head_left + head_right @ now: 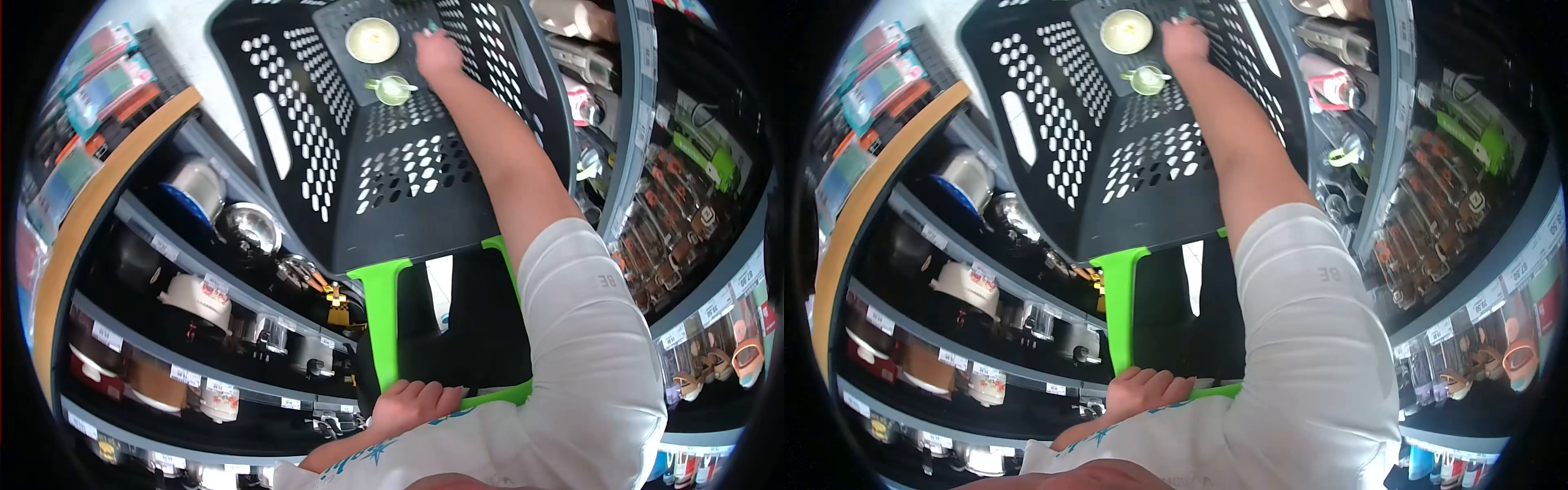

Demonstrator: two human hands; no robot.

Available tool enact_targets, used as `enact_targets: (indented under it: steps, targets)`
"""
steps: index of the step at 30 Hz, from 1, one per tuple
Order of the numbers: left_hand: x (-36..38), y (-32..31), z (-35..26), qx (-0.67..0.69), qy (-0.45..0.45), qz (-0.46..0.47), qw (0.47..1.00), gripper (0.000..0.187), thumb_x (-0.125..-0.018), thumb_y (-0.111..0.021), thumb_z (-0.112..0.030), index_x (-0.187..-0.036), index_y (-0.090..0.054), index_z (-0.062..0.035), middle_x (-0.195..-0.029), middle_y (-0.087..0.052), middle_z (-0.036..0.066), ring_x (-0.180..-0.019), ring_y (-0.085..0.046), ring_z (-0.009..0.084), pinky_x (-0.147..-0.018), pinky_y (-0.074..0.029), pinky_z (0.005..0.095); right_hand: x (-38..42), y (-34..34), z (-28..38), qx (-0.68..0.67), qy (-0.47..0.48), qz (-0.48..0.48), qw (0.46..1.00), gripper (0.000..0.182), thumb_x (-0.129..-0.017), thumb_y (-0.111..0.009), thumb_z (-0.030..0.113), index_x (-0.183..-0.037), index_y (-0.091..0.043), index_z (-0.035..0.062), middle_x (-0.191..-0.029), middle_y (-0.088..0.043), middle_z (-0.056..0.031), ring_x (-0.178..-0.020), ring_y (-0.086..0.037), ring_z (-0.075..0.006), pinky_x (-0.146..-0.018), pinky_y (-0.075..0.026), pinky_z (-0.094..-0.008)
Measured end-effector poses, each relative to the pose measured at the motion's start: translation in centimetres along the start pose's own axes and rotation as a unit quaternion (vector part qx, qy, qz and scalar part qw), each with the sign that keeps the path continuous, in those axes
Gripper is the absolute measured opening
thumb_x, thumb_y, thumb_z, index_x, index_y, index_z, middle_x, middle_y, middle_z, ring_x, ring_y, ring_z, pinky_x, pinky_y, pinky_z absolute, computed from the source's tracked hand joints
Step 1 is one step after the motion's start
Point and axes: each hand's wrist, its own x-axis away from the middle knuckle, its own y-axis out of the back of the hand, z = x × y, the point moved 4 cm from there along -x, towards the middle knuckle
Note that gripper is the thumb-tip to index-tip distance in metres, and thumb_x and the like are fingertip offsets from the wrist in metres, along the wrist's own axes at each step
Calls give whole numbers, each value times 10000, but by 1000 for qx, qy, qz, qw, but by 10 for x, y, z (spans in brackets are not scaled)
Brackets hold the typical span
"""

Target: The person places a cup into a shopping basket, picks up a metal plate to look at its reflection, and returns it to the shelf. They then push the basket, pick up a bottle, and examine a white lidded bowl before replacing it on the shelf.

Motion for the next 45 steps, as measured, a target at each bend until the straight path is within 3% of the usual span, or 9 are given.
enact_targets:
  steps: [10,16,19,22,27,29,30,36,45]
  targets:
    - [0,0,2,-9,-1,7,1000,111,-730,-651,-216,-790,-567,-174,-567,-375,-48,-459,-445,84,-409,-323,229,-8,30,1,17,62,21,998,391,-747,-627,120,-1128,-588,201,-1035,-565,-159,-907,-623,-305,-746,-532,-389]
    - [-3,2,4,15,-7,-24,1000,119,-684,-646,-175,-773,-568,-163,-566,-405,-40,-468,-469,105,-421,-341,250,4,51,0,23,79,41,996,469,-698,-680,135,-1147,-578,222,-1049,-556,-147,-908,-619,-307,-759,-531,-391]
    - [-5,3,3,16,-6,-17,1000,134,-664,-640,-159,-780,-574,-159,-576,-432,-37,-481,-486,112,-434,-354,257,12,58,1,22,94,28,995,239,-835,-514,125,-1042,-619,184,-1043,-556,-147,-942,-599,-307,-750,-529,-383]
    - [-9,2,2,10,6,-47,999,250,-735,-671,-185,-608,-459,-144,-507,-414,-26,-433,-494,131,-411,-363,264,17,67,2,25,103,23,994,240,-834,-513,116,-1038,-619,183,-1038,-553,-147,-941,-597,-310,-750,-530,-383]
    - [-9,0,4,17,13,-49,999,192,-729,-658,-173,-635,-497,-132,-540,-496,1,-480,-550,185,-448,-420,306,30,97,7,17,113,0,993,224,-825,-520,113,-1016,-623,169,-1022,-551,-151,-923,-600,-322,-733,-533,-387]
    - [-9,-1,3,15,10,-49,999,174,-726,-654,-175,-645,-508,-125,-550,-514,13,-492,-562,204,-459,-438,322,37,108,6,41,114,31,992,402,-683,-710,140,-1061,-577,168,-1033,-538,-145,-934,-587,-320,-753,-525,-397]
    - [-10,-2,4,9,18,-50,999,162,-718,-653,-182,-655,-517,-121,-557,-525,22,-502,-569,219,-468,-446,336,43,115,7,48,118,25,992,367,-688,-685,127,-1038,-581,164,-1005,-536,-143,-920,-587,-319,-739,-526,-394]
    - [-16,1,6,-25,29,-71,997,144,-662,-655,-204,-682,-561,-96,-582,-578,61,-549,-607,259,-479,-472,370,108,205,19,51,191,10,980,234,-792,-552,129,-1011,-622,165,-1013,-530,-156,-928,-565,-318,-723,-517,-388]
    - [-24,4,11,-66,55,-106,991,185,-720,-626,-257,-745,-618,-74,-656,-620,155,-651,-626,340,-590,-506,452,235,369,13,40,259,-28,965,354,-654,-664,137,-1001,-595,145,-983,-530,-154,-888,-573,-327,-707,-504,-421]
